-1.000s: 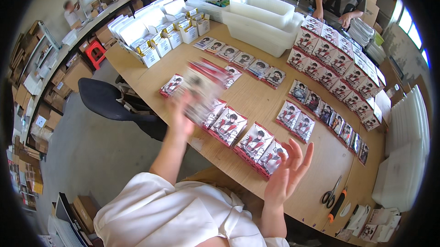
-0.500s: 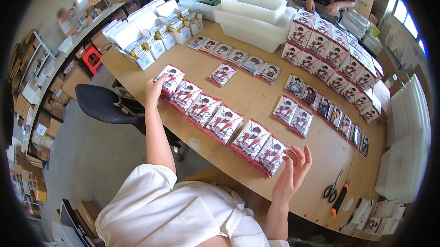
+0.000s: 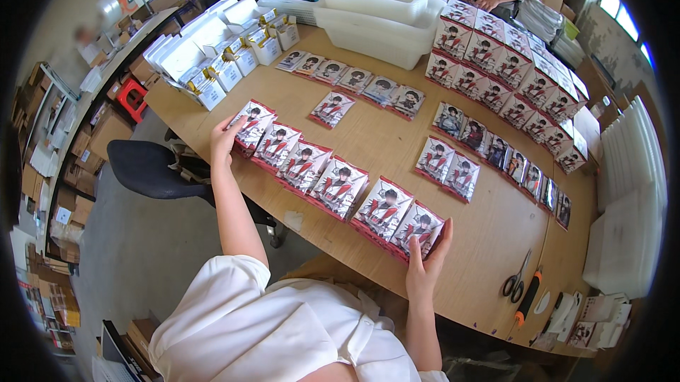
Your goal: The person opens small boxes, removes sealed packets, and places them into white plastic trays. They also use a white plastic tool to open sealed packets and arrange them on the table.
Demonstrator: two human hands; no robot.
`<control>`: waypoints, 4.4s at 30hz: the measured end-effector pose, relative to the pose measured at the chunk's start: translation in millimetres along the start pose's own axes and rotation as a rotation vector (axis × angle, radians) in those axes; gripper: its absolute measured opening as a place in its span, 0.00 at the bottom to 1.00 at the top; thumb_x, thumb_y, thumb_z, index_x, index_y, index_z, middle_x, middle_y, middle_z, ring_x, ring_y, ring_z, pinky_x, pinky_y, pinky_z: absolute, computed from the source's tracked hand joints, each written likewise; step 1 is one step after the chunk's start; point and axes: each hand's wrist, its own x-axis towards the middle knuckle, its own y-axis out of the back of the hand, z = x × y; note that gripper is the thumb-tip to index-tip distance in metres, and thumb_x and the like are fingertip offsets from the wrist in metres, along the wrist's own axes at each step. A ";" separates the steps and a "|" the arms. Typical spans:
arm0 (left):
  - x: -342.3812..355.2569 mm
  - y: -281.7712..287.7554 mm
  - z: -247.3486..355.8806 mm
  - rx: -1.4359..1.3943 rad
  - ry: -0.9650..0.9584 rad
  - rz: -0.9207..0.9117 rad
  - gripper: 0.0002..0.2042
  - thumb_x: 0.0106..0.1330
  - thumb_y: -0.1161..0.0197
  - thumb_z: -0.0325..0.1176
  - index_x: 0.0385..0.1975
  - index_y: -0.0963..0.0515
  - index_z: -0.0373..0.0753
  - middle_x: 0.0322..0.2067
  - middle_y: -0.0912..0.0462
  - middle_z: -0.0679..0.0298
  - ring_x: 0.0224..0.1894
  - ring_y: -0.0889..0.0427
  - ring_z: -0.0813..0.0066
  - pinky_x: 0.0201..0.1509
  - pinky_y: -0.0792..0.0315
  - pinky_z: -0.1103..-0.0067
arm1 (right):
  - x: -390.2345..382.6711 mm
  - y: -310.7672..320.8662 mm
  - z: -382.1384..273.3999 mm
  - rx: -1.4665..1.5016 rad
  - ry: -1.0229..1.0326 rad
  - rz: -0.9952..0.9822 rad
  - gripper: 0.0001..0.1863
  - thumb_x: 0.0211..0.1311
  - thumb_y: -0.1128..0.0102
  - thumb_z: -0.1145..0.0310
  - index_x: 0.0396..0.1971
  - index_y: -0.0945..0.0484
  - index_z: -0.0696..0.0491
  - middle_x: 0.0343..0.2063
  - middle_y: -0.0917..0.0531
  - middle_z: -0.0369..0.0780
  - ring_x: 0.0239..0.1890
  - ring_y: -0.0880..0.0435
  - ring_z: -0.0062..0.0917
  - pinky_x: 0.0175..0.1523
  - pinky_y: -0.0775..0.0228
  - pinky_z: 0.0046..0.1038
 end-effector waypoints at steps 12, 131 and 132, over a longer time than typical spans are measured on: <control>-6.8 -4.4 -3.8 -0.003 -0.033 0.064 0.18 0.57 0.31 0.35 0.42 0.22 0.26 0.34 0.17 0.62 0.33 0.21 0.81 0.38 0.29 0.83 | 3.4 -14.9 -6.0 -0.038 -0.021 -0.067 0.36 0.62 0.44 0.75 0.67 0.51 0.59 0.60 0.40 0.45 0.61 0.38 0.29 0.66 0.49 0.28; -341.5 -239.6 13.3 -0.506 0.877 -1.326 0.17 0.61 0.34 0.40 0.43 0.29 0.39 0.30 0.19 0.63 0.28 0.19 0.77 0.30 0.24 0.82 | 3.0 395.9 12.7 -0.883 -0.323 0.696 0.25 0.42 0.30 0.65 0.39 0.26 0.64 0.28 0.18 0.47 0.33 0.18 0.37 0.40 0.28 0.32; -338.6 -237.8 12.6 -0.503 0.853 -1.335 0.18 0.61 0.34 0.40 0.44 0.29 0.39 0.30 0.19 0.62 0.28 0.19 0.77 0.31 0.24 0.82 | 1.2 386.0 5.2 -0.936 -0.272 0.706 0.18 0.48 0.35 0.71 0.39 0.26 0.63 0.24 0.20 0.42 0.29 0.19 0.30 0.35 0.29 0.29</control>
